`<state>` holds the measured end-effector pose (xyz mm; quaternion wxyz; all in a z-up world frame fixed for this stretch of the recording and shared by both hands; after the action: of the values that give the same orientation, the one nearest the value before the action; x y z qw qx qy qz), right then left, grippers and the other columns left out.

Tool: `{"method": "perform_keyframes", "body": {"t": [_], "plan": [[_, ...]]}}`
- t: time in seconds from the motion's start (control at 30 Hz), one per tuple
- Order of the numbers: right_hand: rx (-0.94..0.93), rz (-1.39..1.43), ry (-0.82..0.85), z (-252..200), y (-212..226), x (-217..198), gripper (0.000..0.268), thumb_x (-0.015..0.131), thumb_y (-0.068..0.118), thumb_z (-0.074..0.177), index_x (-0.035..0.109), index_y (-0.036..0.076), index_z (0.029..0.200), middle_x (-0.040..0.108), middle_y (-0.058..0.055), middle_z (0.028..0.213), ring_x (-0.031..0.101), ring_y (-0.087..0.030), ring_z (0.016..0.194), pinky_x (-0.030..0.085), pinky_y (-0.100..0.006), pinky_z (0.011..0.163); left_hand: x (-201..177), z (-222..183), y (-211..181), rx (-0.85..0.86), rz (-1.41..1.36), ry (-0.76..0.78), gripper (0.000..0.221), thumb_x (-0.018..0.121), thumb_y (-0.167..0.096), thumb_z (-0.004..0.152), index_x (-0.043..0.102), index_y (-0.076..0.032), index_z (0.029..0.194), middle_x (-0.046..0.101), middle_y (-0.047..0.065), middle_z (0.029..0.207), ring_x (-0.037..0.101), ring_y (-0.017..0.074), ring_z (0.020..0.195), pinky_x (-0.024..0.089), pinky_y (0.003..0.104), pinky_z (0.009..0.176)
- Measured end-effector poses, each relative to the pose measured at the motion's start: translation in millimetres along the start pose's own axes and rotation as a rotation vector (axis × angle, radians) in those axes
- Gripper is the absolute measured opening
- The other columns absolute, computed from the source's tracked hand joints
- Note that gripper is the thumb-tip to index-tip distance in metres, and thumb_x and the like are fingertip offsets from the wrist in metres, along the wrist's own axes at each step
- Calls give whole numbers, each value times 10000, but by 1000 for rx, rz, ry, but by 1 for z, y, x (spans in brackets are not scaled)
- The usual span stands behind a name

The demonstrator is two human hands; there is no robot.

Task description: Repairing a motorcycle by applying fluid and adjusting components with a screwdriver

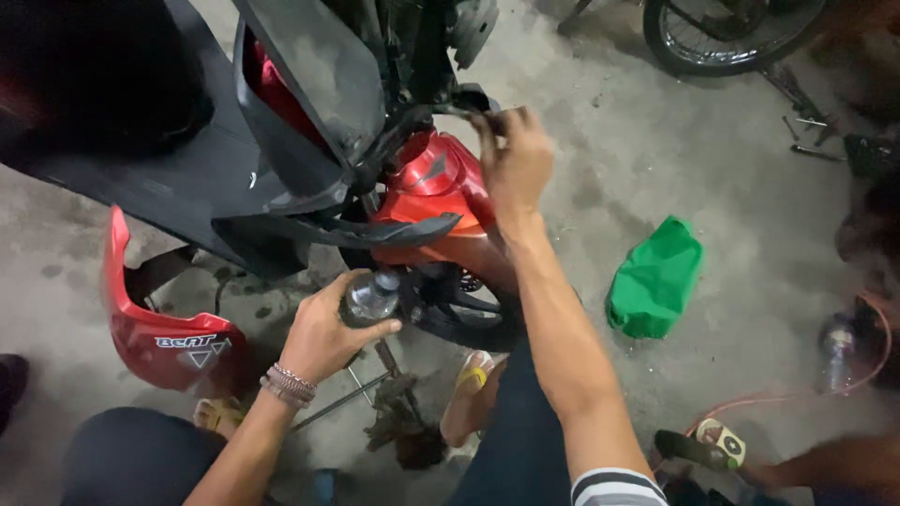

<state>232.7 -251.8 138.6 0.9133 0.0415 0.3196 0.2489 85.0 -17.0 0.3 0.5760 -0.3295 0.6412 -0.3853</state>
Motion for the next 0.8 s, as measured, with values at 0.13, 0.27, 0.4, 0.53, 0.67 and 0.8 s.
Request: {"method": "perform_keyframes", "body": {"t": [0.13, 0.27, 0.4, 0.53, 0.67, 0.8], "plan": [[63, 204, 105, 8, -3, 1, 143, 829, 117, 873, 736, 12, 899, 641, -92, 851, 643, -210, 645, 497, -321, 584, -3, -1, -14, 125, 69, -71, 744, 931, -371, 645, 647, -62, 1259, 782, 93, 1088, 764, 264, 911, 573, 405, 843], [-81, -51, 75, -5, -5, 26, 156, 786, 172, 848, 664, 78, 873, 644, -76, 907, 598, -297, 759, 462, -397, 741, 6, 1, -12, 109, 72, -45, 745, 927, -376, 633, 651, -54, 1246, 782, 98, 1064, 756, 278, 881, 579, 393, 809], [-114, -48, -200, 10, 17, -13, 149, 776, 69, 849, 649, 86, 926, 659, -38, 832, 591, -234, 659, 462, -360, 673, 6, -1, -15, 4, -42, 24, 709, 922, -301, 657, 635, -51, 1255, 796, 66, 933, 743, 171, 540, 594, 321, 612], [7, 138, -45, 14, -1, -15, 130, 803, 130, 908, 730, 34, 860, 592, -45, 749, 462, -159, 591, 367, -307, 518, 1, 1, -10, 58, 78, -7, 761, 924, -366, 634, 642, -64, 1273, 777, 101, 1083, 751, 277, 922, 568, 394, 843], [56, 132, 116, 0, -8, 17, 208, 831, 164, 843, 675, 32, 881, 647, -84, 841, 629, -273, 631, 495, -379, 583, 3, 1, -12, 35, 66, -14, 758, 937, -360, 629, 649, -58, 1260, 785, 102, 1078, 771, 251, 897, 594, 374, 818], [94, 165, -132, 4, -8, -7, 133, 795, 133, 895, 696, 45, 903, 690, -52, 829, 642, -180, 647, 553, -309, 616, -2, 0, -17, 17, -8, -41, 745, 939, -334, 618, 661, -54, 1250, 792, 92, 1080, 771, 224, 905, 593, 346, 810]]}}
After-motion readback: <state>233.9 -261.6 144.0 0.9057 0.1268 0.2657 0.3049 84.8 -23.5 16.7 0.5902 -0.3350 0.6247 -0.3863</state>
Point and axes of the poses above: each hand's wrist, its own z-axis towards the middle knuckle, its own x-axis out of the palm, y = z × x, the point moved 8 cm from there along z, towards the middle knuckle
